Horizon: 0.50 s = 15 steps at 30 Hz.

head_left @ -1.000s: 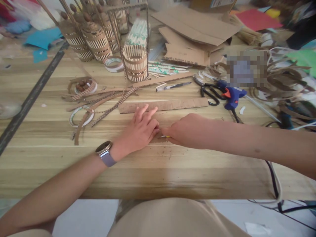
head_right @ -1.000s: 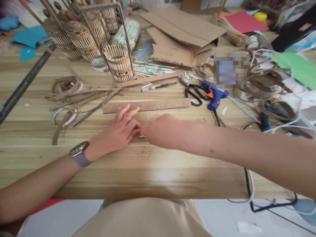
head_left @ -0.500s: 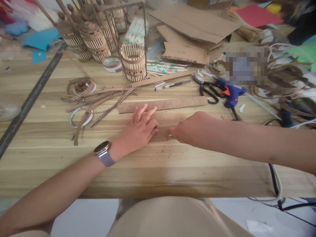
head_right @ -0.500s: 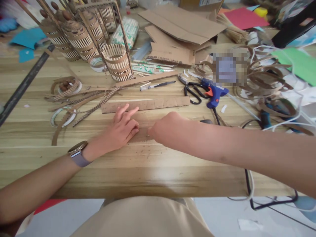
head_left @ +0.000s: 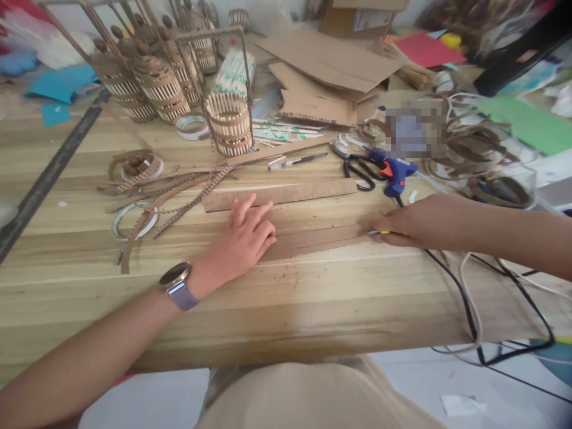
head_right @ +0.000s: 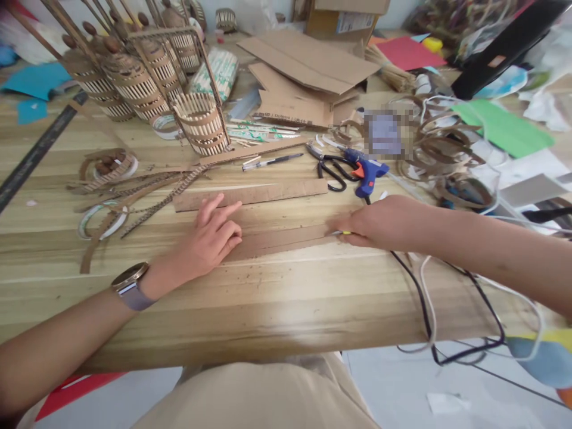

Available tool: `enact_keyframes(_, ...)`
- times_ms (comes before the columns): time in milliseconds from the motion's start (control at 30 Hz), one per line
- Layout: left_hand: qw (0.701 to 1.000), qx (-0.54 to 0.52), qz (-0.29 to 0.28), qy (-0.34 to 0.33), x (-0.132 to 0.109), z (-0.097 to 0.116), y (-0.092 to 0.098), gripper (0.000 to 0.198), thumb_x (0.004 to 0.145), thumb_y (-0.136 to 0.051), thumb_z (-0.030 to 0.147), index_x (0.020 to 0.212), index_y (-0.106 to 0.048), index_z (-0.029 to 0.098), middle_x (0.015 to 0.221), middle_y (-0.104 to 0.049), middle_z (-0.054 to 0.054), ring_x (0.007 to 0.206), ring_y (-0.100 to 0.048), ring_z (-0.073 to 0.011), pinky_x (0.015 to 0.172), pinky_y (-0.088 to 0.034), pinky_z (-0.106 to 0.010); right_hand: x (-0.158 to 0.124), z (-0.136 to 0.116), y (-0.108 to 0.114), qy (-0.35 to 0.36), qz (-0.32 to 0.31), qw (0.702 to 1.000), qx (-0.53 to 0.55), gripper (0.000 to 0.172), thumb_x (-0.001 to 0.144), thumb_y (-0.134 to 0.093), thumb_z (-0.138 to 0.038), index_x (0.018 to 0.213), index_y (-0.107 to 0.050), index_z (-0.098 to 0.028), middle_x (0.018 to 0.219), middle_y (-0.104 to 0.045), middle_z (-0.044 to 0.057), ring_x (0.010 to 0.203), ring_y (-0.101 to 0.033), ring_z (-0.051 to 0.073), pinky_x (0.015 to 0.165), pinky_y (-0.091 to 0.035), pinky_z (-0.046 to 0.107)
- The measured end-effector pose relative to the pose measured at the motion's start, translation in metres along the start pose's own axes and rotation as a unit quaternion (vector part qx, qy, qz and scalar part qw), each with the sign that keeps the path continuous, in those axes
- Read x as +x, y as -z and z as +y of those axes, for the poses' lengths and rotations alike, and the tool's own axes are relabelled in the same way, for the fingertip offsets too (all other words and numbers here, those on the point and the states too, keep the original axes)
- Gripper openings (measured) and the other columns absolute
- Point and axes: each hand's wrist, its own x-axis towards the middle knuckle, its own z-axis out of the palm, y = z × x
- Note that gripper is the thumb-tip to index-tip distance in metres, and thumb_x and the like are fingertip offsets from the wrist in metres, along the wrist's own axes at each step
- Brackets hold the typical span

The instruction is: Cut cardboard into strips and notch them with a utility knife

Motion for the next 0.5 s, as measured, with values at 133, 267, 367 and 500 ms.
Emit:
enact_keyframes(133, 0.998, 0.044, -0.027, -0.047, 0.002, 0.007, 0.008, 0.029, 0.099, -0.052, 0.04, 0.104, -0.061, 0.013, 0.125, -0.06, -0.019, 0.122, -0.05, -0.0366, 0.103, -0.044, -0.056, -0.011, 0.018, -0.001, -0.006, -0.059, 0.998, 0.008, 0.037, 0.096, -0.056, -0.041, 0.133, -0.06, -0.037, 0.089, -0.077, 0.006, 0.067, -0.063, 0.017, 0.058, -0.031, 0.028)
enact_keyframes(267, 0.99, 0.058, -0.126, -0.025, 0.008, 0.021, 0.021, 0.025, 0.096, -0.059, 0.038, 0.1, -0.063, 0.014, 0.098, -0.064, -0.012, 0.09, -0.06, -0.0284, 0.078, -0.051, -0.041, -0.019, 0.011, 0.007, -0.019, -0.038, 0.999, 0.019, 0.039, 0.1, -0.049, -0.04, 0.139, -0.054, -0.038, 0.094, -0.077, 0.008, 0.069, -0.066, 0.02, 0.058, -0.033, 0.029)
enact_keyframes(367, 0.978, -0.044, -0.19, 0.074, 0.017, 0.025, 0.031, 0.017, 0.093, -0.062, 0.033, 0.085, -0.061, 0.018, 0.089, -0.064, -0.004, 0.076, -0.062, -0.0213, 0.065, -0.046, -0.031, -0.021, -0.002, 0.015, -0.02, -0.009, 0.999, 0.03, 0.034, 0.1, -0.047, -0.038, 0.132, -0.059, -0.034, 0.094, -0.077, 0.008, 0.071, -0.067, 0.021, 0.06, -0.037, 0.03)
enact_keyframes(500, 0.921, -0.217, -0.26, 0.193, 0.024, 0.024, 0.045, 0.021, 0.092, -0.058, 0.032, 0.075, -0.056, 0.02, 0.072, -0.064, 0.001, 0.066, -0.06, -0.017, 0.056, -0.04, -0.026, -0.016, -0.019, 0.025, -0.042, 0.007, 0.996, 0.084, 0.031, 0.1, -0.041, -0.042, 0.117, -0.063, -0.028, 0.087, -0.075, 0.007, 0.069, -0.067, 0.022, 0.059, -0.039, 0.03)
